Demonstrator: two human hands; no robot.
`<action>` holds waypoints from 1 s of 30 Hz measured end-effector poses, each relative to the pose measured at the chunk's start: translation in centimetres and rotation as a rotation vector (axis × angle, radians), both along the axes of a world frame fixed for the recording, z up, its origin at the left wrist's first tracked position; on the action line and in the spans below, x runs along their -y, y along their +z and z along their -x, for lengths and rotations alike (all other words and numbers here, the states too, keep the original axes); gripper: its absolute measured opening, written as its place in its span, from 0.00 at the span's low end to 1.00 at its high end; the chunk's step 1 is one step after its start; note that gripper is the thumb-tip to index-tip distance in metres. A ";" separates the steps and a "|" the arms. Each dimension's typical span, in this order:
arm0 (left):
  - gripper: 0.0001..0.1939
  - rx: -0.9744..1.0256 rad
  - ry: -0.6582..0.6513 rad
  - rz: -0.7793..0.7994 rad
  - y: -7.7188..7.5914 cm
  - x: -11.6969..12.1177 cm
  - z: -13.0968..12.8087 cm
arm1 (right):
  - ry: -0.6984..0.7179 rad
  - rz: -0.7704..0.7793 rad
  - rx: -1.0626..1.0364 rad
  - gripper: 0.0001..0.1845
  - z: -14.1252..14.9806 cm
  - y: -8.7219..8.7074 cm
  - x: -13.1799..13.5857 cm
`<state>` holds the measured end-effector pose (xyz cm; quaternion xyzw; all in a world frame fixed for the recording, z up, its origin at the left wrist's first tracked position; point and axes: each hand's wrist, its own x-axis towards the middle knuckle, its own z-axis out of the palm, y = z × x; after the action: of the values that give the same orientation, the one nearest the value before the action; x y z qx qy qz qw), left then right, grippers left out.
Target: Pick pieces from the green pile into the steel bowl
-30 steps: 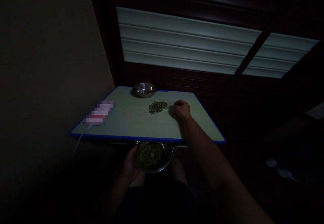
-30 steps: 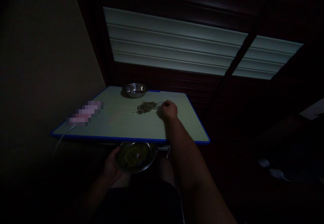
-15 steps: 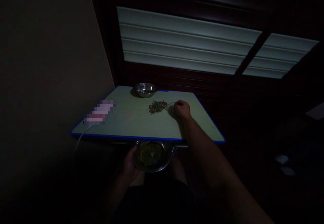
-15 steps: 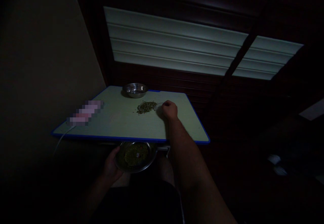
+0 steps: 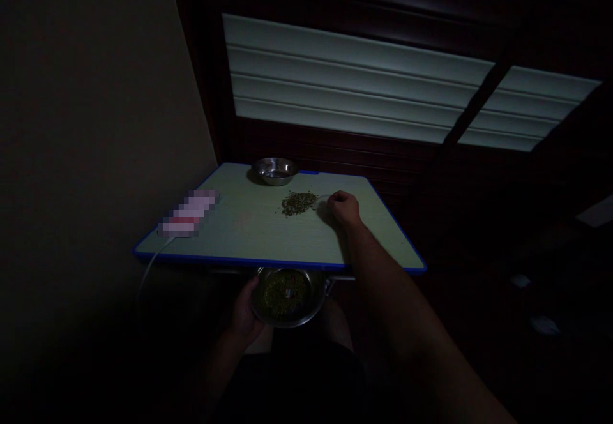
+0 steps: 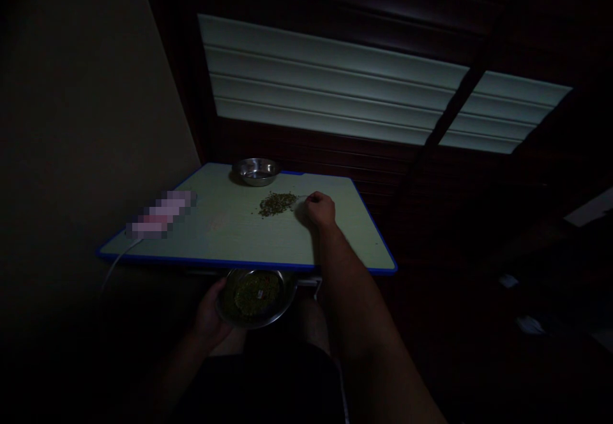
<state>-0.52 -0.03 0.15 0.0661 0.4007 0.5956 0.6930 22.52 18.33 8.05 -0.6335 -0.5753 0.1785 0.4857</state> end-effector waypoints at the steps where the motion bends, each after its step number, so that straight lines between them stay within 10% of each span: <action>1: 0.13 0.002 -0.001 -0.001 -0.1 0.0 0.0 | 0.003 0.004 -0.003 0.09 0.0 -0.1 0.0; 30: 0.11 -0.009 0.025 0.031 0.3 0.0 -0.1 | 0.091 0.067 0.050 0.06 0.3 0.3 0.5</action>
<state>-0.45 -0.02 0.43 0.0530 0.4137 0.5975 0.6849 22.24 17.84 8.35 -0.6267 -0.6092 0.2037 0.4412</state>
